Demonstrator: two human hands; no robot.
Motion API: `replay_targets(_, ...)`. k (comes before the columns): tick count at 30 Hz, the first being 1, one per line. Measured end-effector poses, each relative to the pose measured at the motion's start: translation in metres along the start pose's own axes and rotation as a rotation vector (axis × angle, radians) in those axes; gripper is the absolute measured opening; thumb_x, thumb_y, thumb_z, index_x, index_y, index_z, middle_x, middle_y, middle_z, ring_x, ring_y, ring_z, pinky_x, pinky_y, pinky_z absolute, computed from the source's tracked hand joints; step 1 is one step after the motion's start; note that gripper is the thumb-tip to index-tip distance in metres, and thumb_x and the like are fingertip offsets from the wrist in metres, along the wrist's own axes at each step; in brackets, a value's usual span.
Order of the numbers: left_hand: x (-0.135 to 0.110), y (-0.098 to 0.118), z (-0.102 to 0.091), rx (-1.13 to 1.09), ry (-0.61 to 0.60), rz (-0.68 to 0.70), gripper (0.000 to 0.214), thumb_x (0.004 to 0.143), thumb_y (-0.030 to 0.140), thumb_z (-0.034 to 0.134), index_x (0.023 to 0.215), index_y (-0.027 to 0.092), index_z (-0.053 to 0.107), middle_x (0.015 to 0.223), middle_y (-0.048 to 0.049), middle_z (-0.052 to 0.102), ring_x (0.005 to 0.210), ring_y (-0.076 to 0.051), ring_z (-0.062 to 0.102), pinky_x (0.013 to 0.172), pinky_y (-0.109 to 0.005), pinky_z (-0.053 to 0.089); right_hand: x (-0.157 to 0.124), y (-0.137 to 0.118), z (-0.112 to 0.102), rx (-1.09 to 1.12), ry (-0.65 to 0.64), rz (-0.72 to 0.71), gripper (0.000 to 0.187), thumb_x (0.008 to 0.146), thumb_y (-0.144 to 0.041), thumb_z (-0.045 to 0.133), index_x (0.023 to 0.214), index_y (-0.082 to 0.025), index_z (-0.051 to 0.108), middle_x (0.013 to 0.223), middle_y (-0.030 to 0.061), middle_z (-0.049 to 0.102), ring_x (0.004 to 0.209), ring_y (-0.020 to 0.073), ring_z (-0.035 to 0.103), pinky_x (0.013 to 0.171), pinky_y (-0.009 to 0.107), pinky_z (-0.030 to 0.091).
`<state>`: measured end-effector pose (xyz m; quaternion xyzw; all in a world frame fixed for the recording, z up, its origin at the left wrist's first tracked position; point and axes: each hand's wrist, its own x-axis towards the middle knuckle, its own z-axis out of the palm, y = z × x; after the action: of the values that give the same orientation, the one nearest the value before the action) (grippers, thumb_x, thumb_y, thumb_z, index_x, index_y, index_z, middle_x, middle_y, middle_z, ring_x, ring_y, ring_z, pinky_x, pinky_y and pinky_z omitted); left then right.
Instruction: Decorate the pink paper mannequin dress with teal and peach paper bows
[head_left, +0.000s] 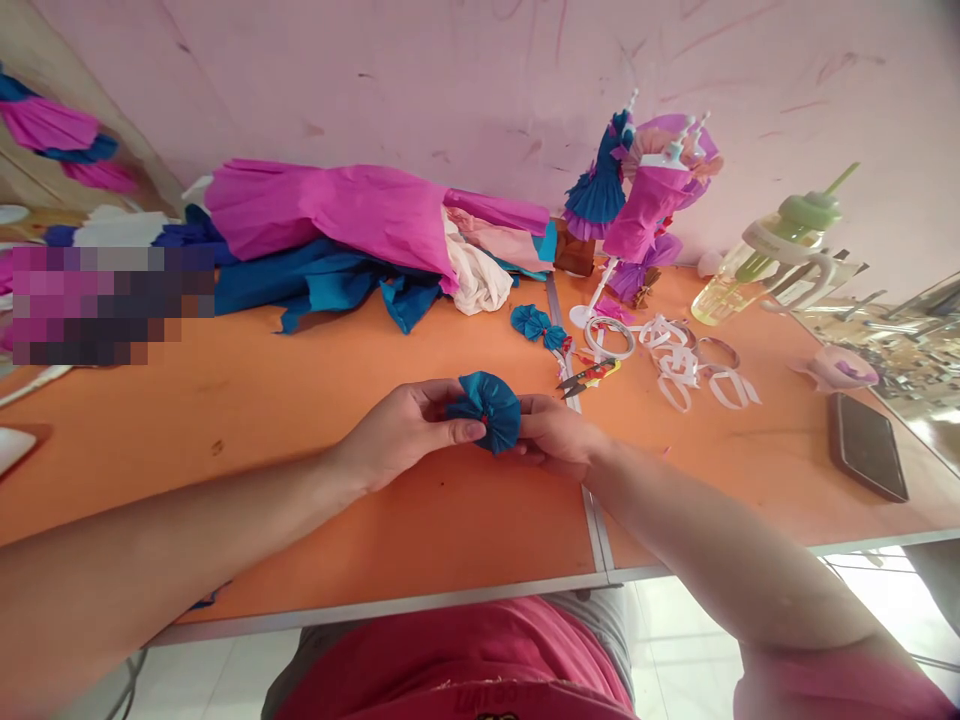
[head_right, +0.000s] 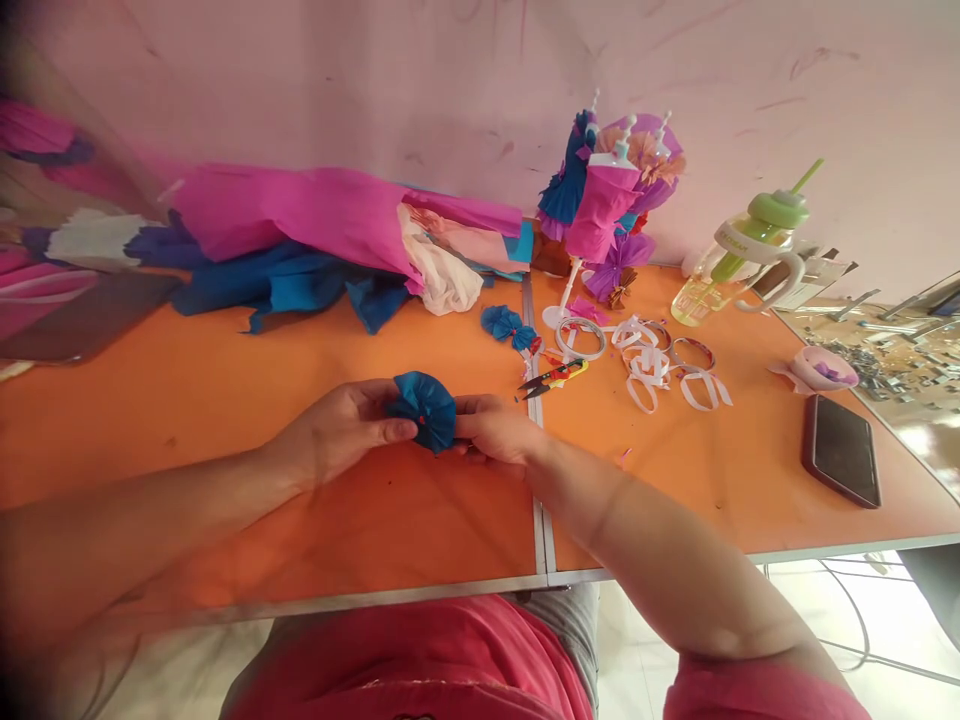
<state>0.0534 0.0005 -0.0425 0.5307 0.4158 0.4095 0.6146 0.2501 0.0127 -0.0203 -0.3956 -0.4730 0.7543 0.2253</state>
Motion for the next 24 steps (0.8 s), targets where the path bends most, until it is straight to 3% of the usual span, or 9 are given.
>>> replay_targets(3, -0.001, 0.001, 0.003, 0.053, 0.080, -0.016, 0.035, 0.068, 0.039, 0.083, 0.095, 0.019, 0.073, 0.092, -0.0038, 0.075, 0.093, -0.024, 0.068, 0.094, -0.040, 0.050, 0.006, 0.006, 0.001, 0.041, -0.039, 0.035, 0.032, 0.060, -0.039, 0.077, 0.070, -0.018, 0.055, 0.051, -0.0066, 0.045, 0.044, 0.0043, 0.030, 0.040, 0.018, 0.016)
replay_targets(5, -0.001, 0.002, 0.003, 0.049, 0.128, -0.009, 0.036, 0.068, 0.040, 0.083, 0.095, 0.019, 0.074, 0.092, -0.0041, 0.075, 0.092, -0.024, 0.067, 0.094, -0.040, 0.050, 0.008, 0.007, 0.000, 0.023, -0.007, 0.029, 0.031, 0.064, -0.042, 0.075, 0.076, -0.018, 0.060, 0.056, -0.0040, 0.053, 0.046, 0.0053, 0.038, 0.040, 0.018, 0.021)
replay_targets(8, -0.001, 0.007, 0.001, -0.004, 0.198, 0.022, 0.035, 0.069, 0.039, 0.082, 0.095, 0.017, 0.073, 0.095, -0.0056, 0.074, 0.090, -0.022, 0.067, 0.093, -0.039, 0.050, 0.005, 0.004, -0.003, -0.096, 0.108, -0.089, 0.032, 0.070, -0.034, 0.068, 0.097, -0.019, 0.066, 0.088, 0.0033, 0.067, 0.060, 0.0084, 0.053, 0.044, 0.018, 0.033)
replay_targets(11, -0.001, 0.014, 0.001, -0.039, 0.233, 0.024, 0.036, 0.069, 0.039, 0.082, 0.093, 0.015, 0.071, 0.094, -0.0071, 0.074, 0.089, -0.023, 0.067, 0.090, -0.040, 0.051, -0.004, -0.003, -0.001, -0.234, 0.165, -0.255, 0.038, 0.073, -0.024, 0.059, 0.110, -0.022, 0.065, 0.113, 0.0035, 0.066, 0.071, 0.0100, 0.055, 0.050, 0.020, 0.041)
replay_targets(13, -0.002, 0.017, 0.002, -0.045, 0.236, 0.029, 0.036, 0.068, 0.037, 0.083, 0.094, 0.015, 0.070, 0.094, -0.0064, 0.073, 0.088, -0.022, 0.067, 0.089, -0.039, 0.051, -0.009, -0.006, 0.003, -0.313, 0.171, -0.293, 0.035, 0.075, -0.027, 0.060, 0.109, -0.021, 0.066, 0.111, 0.0031, 0.066, 0.071, 0.0098, 0.053, 0.053, 0.020, 0.041)
replay_targets(17, -0.004, 0.013, 0.005, -0.059, 0.259, 0.056, 0.040, 0.068, 0.036, 0.083, 0.098, 0.015, 0.067, 0.095, -0.0053, 0.072, 0.088, -0.020, 0.067, 0.086, -0.034, 0.051, -0.007, -0.002, 0.014, -0.478, 0.309, -0.263, 0.030, 0.077, -0.043, 0.065, 0.092, -0.017, 0.070, 0.079, -0.0005, 0.063, 0.060, 0.0079, 0.044, 0.051, 0.020, 0.034)
replay_targets(20, -0.003, 0.008, 0.003, -0.008, 0.292, 0.064, 0.051, 0.066, 0.037, 0.084, 0.108, 0.018, 0.062, 0.092, -0.0037, 0.071, 0.084, -0.020, 0.067, 0.078, -0.031, 0.052, -0.003, 0.004, 0.013, -0.522, 0.245, -0.164, 0.031, 0.078, -0.045, 0.063, 0.090, -0.017, 0.071, 0.066, -0.0026, 0.055, 0.055, 0.0079, 0.041, 0.050, 0.022, 0.031)
replay_targets(22, -0.002, 0.007, 0.000, 0.101, 0.275, 0.042, 0.062, 0.065, 0.039, 0.084, 0.117, 0.020, 0.055, 0.083, -0.0013, 0.070, 0.074, -0.019, 0.067, 0.068, -0.030, 0.052, -0.004, 0.003, 0.009, -0.542, 0.178, -0.171, 0.029, 0.078, -0.037, 0.063, 0.098, -0.018, 0.070, 0.077, -0.0010, 0.062, 0.060, 0.0093, 0.047, 0.054, 0.023, 0.036)
replay_targets(24, -0.003, 0.009, -0.003, 0.221, 0.232, 0.018, 0.071, 0.064, 0.040, 0.084, 0.123, 0.022, 0.048, 0.072, 0.0016, 0.068, 0.063, -0.018, 0.065, 0.060, -0.028, 0.050, -0.008, -0.001, 0.004, -0.542, 0.199, -0.259, 0.036, 0.078, -0.028, 0.059, 0.113, -0.020, 0.064, 0.102, 0.0023, 0.065, 0.073, 0.0116, 0.055, 0.062, 0.025, 0.042)
